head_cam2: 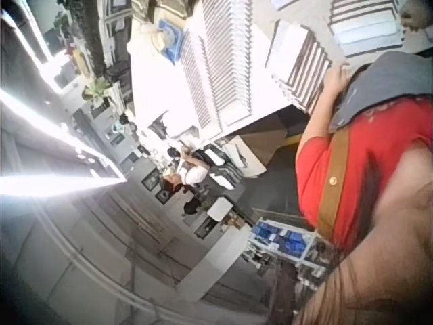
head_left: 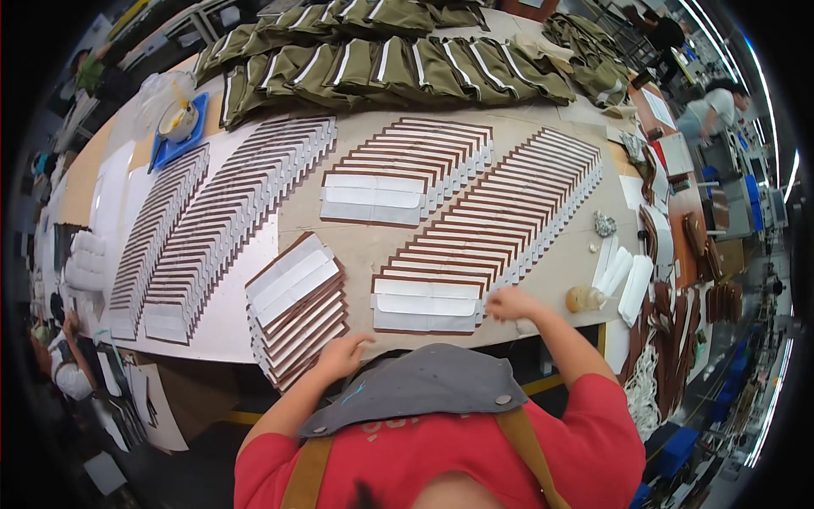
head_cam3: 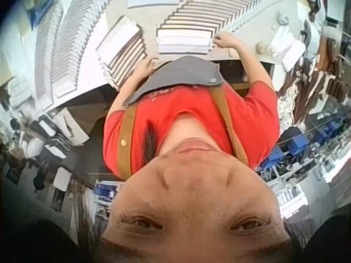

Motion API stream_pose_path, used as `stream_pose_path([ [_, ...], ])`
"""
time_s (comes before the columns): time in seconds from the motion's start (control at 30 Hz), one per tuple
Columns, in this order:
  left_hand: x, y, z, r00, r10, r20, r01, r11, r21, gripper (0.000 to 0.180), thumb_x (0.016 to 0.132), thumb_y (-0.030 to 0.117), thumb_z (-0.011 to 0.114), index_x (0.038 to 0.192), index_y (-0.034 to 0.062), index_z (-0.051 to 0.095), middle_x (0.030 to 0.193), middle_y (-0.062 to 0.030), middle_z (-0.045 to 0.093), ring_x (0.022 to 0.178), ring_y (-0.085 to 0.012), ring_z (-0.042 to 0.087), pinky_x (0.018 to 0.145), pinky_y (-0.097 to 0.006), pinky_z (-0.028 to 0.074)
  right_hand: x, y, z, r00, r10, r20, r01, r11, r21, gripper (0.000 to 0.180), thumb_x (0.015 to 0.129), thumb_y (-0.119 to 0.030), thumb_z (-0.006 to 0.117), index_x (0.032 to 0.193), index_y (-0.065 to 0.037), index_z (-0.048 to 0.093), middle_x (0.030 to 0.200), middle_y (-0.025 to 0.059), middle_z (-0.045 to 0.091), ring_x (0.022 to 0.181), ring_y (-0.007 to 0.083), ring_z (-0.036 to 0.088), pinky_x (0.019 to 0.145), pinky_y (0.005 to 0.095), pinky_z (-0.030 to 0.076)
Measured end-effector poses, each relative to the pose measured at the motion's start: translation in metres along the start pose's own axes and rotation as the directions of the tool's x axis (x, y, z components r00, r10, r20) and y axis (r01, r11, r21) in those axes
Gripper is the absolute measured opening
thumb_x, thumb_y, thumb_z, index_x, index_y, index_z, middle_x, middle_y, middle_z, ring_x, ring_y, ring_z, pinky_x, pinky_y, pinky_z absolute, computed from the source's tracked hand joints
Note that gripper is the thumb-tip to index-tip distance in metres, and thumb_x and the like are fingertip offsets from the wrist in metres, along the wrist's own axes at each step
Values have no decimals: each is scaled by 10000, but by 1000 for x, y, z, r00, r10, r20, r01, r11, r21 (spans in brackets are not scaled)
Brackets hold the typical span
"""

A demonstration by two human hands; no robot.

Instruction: The person applies glue to the edges of rectangular paper pieces using a yellow brush and then folds them into a specific shape. They repeat this process for multiple pieces, stacking the finished folded items on the table.

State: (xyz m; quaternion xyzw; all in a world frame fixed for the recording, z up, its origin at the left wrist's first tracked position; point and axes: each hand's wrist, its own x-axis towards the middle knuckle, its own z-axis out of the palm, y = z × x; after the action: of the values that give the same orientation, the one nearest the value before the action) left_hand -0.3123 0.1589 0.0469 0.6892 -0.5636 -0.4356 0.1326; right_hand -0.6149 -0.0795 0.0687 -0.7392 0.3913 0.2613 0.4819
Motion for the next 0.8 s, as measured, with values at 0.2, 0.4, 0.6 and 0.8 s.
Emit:
stream_pose_path([
  [0.2,-50,-17,57,947,-135,293,84,980,180,339,726,104,480,1046,154,581,1061,-123,546,947,-308,522,765,-380,431,66,-7,-128,773,-410,-484,339,912,-232,304,838,-251,468,691,11,512,615,185,518,552,330,463,541,380,383],
  [0.4,11,38,69,900,-333,281,245,920,307,352,784,167,477,1118,63,502,1089,-149,516,965,-335,497,798,-418,405,179,-6,-224,724,-365,-585,303,930,-206,214,778,-210,562,725,-6,521,688,143,538,618,274,495,591,358,405],
  [0.6,131,84,-1,972,-43,-231,61,996,70,390,777,107,510,1153,29,435,1142,-179,469,1017,-353,463,848,-434,379,295,4,-274,530,-398,-749,235,918,-321,286,732,-210,578,992,-90,563,987,141,563,946,315,510,852,385,399],
  [0.8,246,84,-24,846,-89,-526,25,991,-129,560,777,130,541,1272,23,302,1313,-273,248,1201,-417,267,980,-439,266,316,-28,-303,779,-348,-521,159,914,-373,217,682,-182,613,819,-16,585,800,160,604,766,311,567,709,365,450],
])
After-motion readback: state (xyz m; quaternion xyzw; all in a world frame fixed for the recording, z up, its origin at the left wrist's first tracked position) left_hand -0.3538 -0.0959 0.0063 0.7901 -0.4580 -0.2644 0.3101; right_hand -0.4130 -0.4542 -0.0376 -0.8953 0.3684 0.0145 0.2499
